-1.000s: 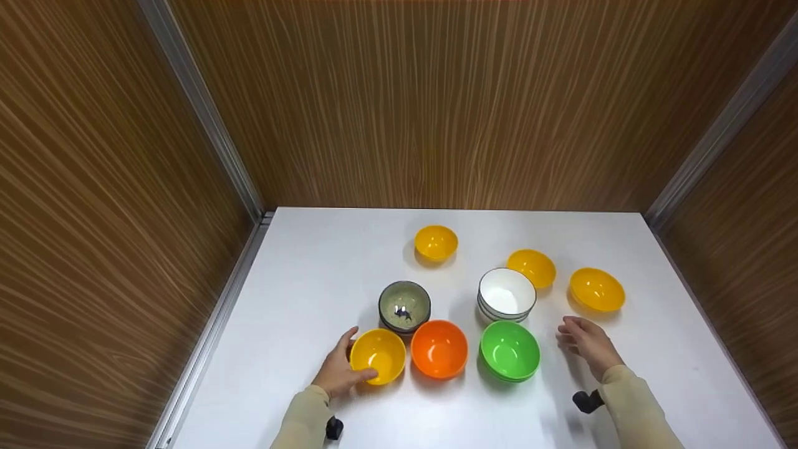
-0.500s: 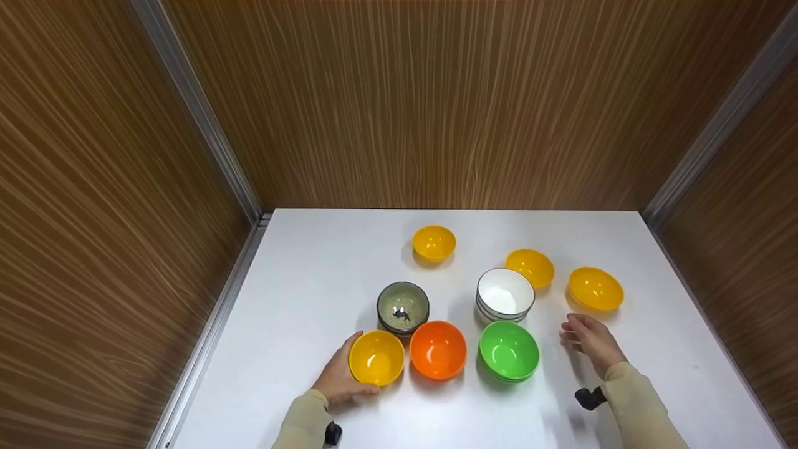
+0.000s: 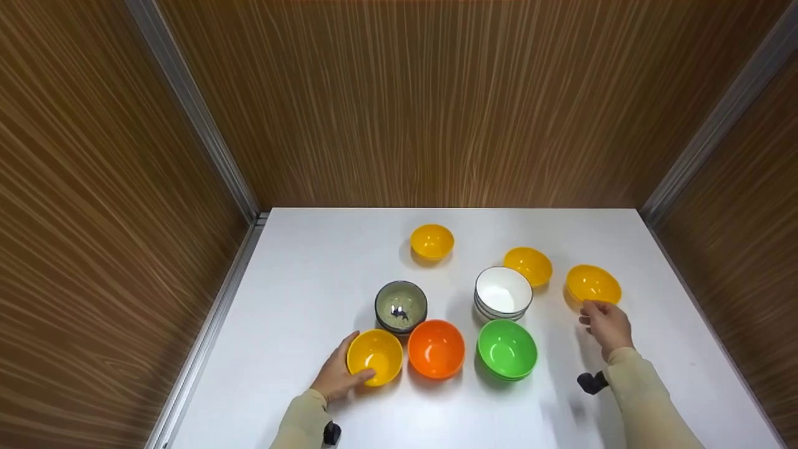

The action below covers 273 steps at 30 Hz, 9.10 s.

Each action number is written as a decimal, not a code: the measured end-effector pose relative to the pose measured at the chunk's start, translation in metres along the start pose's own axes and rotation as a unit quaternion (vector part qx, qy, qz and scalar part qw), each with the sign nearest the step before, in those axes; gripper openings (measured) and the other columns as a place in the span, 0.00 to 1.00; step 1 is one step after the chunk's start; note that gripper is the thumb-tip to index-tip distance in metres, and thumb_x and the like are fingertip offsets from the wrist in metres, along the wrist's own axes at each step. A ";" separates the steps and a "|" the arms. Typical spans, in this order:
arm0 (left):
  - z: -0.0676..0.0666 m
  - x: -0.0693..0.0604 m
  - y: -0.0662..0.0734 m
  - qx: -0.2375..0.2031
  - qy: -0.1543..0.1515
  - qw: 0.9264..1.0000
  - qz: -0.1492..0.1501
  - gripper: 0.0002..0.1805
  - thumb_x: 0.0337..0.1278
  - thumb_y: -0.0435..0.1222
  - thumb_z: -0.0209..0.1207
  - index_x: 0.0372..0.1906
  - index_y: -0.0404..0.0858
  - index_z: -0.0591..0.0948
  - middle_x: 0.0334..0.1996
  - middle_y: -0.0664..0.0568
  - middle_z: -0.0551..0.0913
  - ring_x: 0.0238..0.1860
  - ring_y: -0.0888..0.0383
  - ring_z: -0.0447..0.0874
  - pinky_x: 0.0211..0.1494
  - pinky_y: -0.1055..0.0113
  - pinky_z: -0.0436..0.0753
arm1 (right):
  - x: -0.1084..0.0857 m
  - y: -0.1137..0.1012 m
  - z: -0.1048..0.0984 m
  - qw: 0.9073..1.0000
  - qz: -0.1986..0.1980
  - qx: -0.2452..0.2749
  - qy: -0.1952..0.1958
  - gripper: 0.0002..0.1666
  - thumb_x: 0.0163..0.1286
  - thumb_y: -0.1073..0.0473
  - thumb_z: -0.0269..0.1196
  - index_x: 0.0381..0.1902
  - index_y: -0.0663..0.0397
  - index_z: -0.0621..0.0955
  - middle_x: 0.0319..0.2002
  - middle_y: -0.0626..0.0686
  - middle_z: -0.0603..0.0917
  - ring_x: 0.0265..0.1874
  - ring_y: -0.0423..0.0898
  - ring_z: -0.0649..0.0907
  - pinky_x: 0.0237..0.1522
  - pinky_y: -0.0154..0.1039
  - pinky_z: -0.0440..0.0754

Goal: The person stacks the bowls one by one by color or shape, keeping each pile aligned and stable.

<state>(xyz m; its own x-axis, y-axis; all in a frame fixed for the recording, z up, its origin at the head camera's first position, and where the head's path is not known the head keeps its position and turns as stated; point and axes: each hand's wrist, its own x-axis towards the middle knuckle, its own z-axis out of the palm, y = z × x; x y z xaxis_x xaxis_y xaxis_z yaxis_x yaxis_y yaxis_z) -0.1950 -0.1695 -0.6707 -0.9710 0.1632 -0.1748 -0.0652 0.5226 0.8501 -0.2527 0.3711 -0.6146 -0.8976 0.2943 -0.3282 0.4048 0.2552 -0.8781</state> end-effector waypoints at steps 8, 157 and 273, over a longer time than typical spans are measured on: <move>0.002 0.000 0.003 -0.032 0.014 0.999 -0.026 0.42 0.58 0.55 0.60 0.72 0.40 0.61 0.67 0.43 0.67 0.67 0.43 0.64 0.71 0.42 0.59 | 0.012 -0.004 -0.016 0.995 0.051 -0.028 0.082 0.40 0.70 0.36 0.49 0.61 0.67 0.66 0.49 0.60 0.76 0.47 0.55 0.77 0.41 0.36 0.81; -0.030 -0.044 0.108 -0.090 0.067 0.986 0.126 0.17 0.75 0.37 0.45 0.53 0.30 0.77 0.31 0.52 0.79 0.29 0.54 0.78 0.34 0.61 0.84 | -0.149 -0.126 0.211 0.882 -0.331 -0.165 -0.291 0.23 0.70 0.58 0.56 0.61 0.61 0.73 0.27 0.44 0.82 0.24 0.39 0.80 0.28 0.34 0.83; 0.011 -0.017 0.019 0.135 0.070 0.980 0.132 0.68 0.26 0.59 0.76 0.75 0.42 0.51 0.72 0.41 0.56 0.68 0.43 0.61 0.69 0.45 0.64 | -0.081 -0.101 0.156 0.845 -0.424 -0.315 -0.081 0.27 0.59 0.42 0.68 0.52 0.49 0.81 0.50 0.50 0.81 0.51 0.49 0.72 0.52 0.49 0.71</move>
<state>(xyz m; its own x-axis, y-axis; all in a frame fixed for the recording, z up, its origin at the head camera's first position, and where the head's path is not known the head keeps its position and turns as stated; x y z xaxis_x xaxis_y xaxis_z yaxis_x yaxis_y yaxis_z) -0.1773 -0.1532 -0.6572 -0.9693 0.2149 0.1191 0.2364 0.6833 0.6908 -0.2480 0.1774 -0.5535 -0.9034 -0.3574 0.2370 -0.4287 0.7658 -0.4794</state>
